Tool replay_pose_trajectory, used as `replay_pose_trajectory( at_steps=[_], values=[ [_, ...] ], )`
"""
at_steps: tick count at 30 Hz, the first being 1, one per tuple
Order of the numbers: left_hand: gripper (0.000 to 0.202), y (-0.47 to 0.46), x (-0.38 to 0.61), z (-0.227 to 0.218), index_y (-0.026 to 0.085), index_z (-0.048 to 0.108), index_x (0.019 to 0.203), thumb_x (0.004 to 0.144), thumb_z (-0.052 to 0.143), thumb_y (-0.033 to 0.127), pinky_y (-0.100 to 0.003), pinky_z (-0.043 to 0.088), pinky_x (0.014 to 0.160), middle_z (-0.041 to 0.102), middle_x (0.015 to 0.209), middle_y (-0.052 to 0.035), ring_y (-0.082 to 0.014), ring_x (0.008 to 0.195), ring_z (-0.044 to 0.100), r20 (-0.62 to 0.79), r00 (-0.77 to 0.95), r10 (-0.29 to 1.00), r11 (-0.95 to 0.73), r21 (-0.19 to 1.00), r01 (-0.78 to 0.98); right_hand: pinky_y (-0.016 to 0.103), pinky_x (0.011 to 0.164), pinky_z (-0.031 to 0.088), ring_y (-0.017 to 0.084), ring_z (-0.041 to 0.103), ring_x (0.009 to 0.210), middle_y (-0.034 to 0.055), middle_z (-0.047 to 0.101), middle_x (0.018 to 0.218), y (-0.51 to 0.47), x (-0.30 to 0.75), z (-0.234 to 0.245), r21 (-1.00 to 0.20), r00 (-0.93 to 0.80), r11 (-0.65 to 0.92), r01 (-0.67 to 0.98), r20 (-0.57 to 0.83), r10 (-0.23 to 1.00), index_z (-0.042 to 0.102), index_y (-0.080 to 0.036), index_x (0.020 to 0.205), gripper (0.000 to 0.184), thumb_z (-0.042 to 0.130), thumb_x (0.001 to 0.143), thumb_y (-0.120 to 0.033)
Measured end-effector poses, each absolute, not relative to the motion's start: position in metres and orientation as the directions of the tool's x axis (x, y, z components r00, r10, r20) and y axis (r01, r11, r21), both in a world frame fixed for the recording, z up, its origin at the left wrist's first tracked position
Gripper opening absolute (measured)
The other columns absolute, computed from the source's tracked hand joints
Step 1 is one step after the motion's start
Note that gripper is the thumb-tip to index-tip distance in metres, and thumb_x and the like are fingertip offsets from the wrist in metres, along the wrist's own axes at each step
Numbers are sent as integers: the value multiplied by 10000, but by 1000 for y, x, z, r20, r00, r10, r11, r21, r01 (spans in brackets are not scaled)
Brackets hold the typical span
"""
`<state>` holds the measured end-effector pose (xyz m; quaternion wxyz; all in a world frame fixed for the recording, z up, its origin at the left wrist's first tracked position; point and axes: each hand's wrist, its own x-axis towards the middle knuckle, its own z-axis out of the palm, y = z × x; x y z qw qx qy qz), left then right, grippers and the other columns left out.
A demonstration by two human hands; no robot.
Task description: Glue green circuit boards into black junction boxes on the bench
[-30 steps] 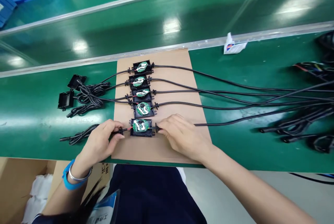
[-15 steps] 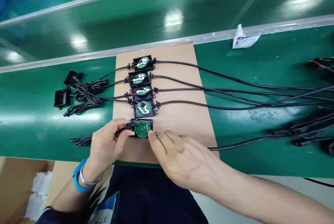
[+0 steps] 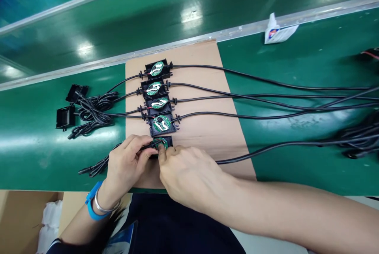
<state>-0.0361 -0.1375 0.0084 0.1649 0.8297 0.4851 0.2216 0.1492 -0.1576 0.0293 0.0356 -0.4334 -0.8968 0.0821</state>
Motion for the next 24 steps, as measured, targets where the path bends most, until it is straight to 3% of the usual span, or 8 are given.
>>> replay_pose_trajectory(
  at_steps=[5, 9, 19, 24],
  values=[
    [144, -133, -53, 14, 177, 668, 1069, 934, 636, 216, -269, 601, 763, 726, 946, -47, -155, 855, 704, 154, 440, 885, -438, 597, 672, 322, 430, 279, 224, 644, 538, 110, 700, 731, -155, 145, 28, -173, -639, 616, 769, -226, 735, 650, -25, 1270, 450, 479, 869, -135],
    [98, -130, -64, 14, 172, 699, 997, 909, 655, 172, -300, 613, 781, 749, 929, -45, -174, 862, 717, 125, 439, 890, -421, 597, 683, 327, 424, 346, 236, 664, 561, 115, 717, 772, -155, 144, 27, -195, -637, 608, 770, -277, 719, 615, -20, 1326, 477, 488, 892, -172],
    [142, -137, -60, 19, 171, 672, 957, 978, 538, 213, -233, 562, 647, 728, 838, -36, -143, 745, 690, 197, 518, 832, -551, 388, 739, 328, 455, 383, 225, 672, 587, 99, 729, 805, -157, 151, 15, -237, -619, 576, 782, -185, 764, 670, -80, 1271, 434, 456, 918, -212],
    [247, -135, -59, 21, 184, 623, 840, 981, 421, 181, -267, 472, 539, 653, 724, -26, -159, 633, 616, 76, 583, 809, -583, 225, 781, 329, 482, 387, 231, 681, 624, 93, 727, 805, -156, 152, 15, -250, -621, 574, 780, -196, 759, 667, -86, 1277, 431, 455, 925, -217]
  ],
)
